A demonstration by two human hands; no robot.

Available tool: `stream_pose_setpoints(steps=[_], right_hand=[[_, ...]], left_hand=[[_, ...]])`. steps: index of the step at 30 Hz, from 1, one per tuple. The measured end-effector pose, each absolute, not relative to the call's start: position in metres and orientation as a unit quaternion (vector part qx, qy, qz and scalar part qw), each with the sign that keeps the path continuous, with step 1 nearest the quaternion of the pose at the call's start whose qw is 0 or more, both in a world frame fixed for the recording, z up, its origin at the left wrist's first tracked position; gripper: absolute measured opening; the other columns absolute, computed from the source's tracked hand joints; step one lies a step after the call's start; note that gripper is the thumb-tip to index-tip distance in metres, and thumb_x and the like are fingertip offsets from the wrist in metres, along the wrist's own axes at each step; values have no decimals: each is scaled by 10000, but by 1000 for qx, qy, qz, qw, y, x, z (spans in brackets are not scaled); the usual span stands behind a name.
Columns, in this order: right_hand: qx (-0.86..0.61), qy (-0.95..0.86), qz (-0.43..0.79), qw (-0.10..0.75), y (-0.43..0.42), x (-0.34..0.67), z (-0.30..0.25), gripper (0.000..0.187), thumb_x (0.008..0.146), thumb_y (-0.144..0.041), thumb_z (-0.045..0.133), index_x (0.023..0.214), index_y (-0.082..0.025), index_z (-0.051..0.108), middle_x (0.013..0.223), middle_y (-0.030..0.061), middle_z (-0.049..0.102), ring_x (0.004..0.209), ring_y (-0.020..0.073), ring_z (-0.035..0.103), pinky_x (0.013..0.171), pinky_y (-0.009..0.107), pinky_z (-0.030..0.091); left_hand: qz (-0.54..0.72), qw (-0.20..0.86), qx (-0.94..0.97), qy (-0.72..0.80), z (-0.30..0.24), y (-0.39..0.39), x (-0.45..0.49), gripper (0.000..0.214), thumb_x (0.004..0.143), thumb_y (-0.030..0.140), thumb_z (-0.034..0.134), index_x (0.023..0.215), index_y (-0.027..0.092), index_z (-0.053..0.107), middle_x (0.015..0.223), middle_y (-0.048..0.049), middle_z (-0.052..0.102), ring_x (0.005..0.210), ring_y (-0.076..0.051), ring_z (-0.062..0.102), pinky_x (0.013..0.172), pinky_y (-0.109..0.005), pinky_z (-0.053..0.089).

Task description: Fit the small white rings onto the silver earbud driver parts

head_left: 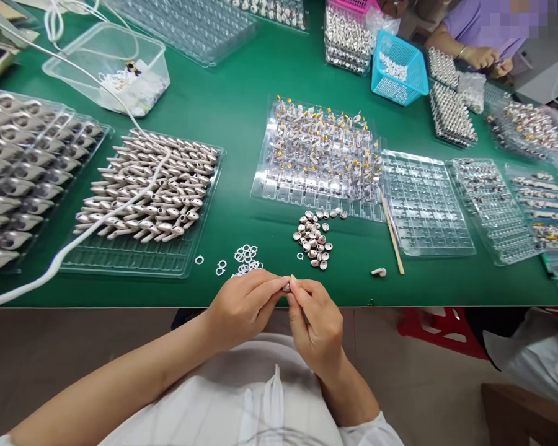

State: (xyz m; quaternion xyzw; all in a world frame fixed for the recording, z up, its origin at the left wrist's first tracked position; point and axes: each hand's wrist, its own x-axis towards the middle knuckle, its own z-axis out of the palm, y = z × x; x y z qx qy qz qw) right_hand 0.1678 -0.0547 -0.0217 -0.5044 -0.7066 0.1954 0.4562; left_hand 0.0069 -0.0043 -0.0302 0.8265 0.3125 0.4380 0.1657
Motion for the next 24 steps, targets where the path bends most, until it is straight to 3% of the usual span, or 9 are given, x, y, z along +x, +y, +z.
stream_pose_setpoints(steps=[8,13,17,24], right_hand=[[-515,-674,279,450,-51,177,-15,411,888,-74,544,1264,-235,587,1063,88,661,975,191,645,823,331,566],[-539,-634,351,429,-50,182,-13,293,880,-217,631,1170,-216,595,986,53,662,789,142,634,732,283,564],[-530,-667,346,392,-48,183,-10,134,902,-253,596,1021,-195,615,882,35,643,755,136,609,684,258,549],[-525,-717,315,334,-42,183,-4,185,942,-215,515,1100,-185,606,899,61,673,759,158,620,675,275,527]], left_hand=[[425,177,826,325,-28,0,12,179,869,90,577,1042,134,590,869,-79,727,749,-172,673,690,-280,570],[422,202,826,315,-22,-5,9,197,889,97,546,1078,141,581,878,-84,726,761,-169,674,680,-272,567],[414,208,831,309,-23,-7,7,223,892,101,535,1106,148,576,889,-87,727,764,-172,679,685,-275,574],[392,158,852,308,-27,-8,6,271,901,91,501,1163,133,555,891,-110,718,779,-185,673,682,-296,580]])
